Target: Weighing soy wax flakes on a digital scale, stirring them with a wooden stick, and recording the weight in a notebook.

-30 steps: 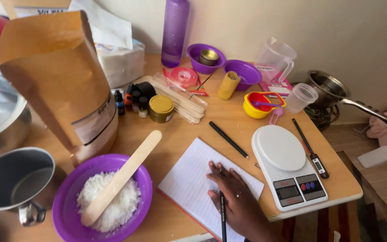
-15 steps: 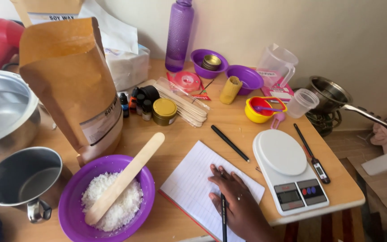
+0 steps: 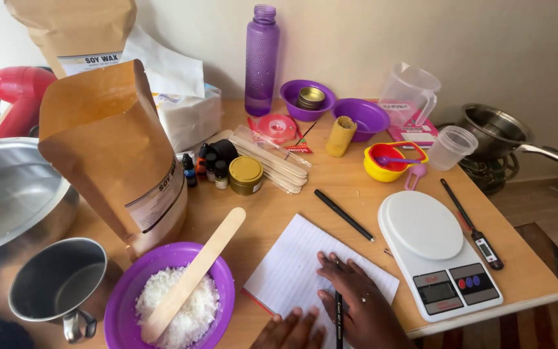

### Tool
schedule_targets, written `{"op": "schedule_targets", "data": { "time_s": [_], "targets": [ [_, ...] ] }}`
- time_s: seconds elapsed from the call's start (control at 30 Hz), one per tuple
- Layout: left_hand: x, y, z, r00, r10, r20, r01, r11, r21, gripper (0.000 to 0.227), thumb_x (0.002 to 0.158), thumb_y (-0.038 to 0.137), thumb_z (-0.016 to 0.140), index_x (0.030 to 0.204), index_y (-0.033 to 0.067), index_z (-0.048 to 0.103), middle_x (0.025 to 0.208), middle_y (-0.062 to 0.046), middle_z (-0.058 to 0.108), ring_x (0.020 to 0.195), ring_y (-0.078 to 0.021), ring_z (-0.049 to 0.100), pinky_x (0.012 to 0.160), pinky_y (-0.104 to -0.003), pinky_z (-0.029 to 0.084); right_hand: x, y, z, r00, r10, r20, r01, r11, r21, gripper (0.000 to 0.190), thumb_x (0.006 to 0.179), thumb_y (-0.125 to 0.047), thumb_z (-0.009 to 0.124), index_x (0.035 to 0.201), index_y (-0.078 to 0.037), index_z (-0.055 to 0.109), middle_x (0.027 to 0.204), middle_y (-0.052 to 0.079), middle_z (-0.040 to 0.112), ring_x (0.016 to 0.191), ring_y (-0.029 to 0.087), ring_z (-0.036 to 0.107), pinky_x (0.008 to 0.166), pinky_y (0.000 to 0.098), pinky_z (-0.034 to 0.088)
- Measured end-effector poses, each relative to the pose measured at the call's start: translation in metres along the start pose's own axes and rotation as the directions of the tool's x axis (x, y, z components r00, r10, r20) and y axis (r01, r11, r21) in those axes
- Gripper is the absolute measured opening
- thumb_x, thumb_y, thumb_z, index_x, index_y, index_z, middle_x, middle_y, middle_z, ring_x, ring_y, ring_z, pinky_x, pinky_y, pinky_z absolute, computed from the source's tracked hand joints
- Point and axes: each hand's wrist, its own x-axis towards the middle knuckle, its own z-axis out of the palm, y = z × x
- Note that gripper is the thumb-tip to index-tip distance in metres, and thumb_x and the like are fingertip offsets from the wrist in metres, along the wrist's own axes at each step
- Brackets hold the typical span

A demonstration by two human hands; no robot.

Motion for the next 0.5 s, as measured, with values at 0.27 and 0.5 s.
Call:
{"op": "schedule_targets", "data": {
  "time_s": [0.27,0.5],
  "targets": [
    [-0.011,-0.030,0.028,0.989,-0.089,-0.115,0.093,0.995,0.033,0.048,0.096,0.045,0.032,0.093,0.0107,0.066,0.104,-0.006,0.070,0.098,-0.0207,0.067,0.082,-0.032,0.052,-0.008,0.007,0.010,0.985,-0.012,-0.170,-0.004,0.996,-0.091,0.028,0.083,-0.012,0.063,0.111,-0.009,0.059,0.125,0.005,0.064,0.115,0.021,0.064,0.099,0.0354,0.046],
    [-0.016,-0.028,0.046,0.950,-0.115,-0.291,0.098,0.993,-0.071,0.028,0.084,0.030,0.044,0.080,0.0103,0.064,0.082,-0.005,0.071,0.075,-0.0207,0.071,0.069,-0.030,0.057,-0.018,0.021,0.009,0.976,0.173,-0.133,-0.188,0.976,-0.110,0.044,0.086,-0.016,0.057,0.128,-0.009,0.050,0.135,0.009,0.056,0.126,0.026,0.053,0.101,0.0464,0.038]
  ]
}}
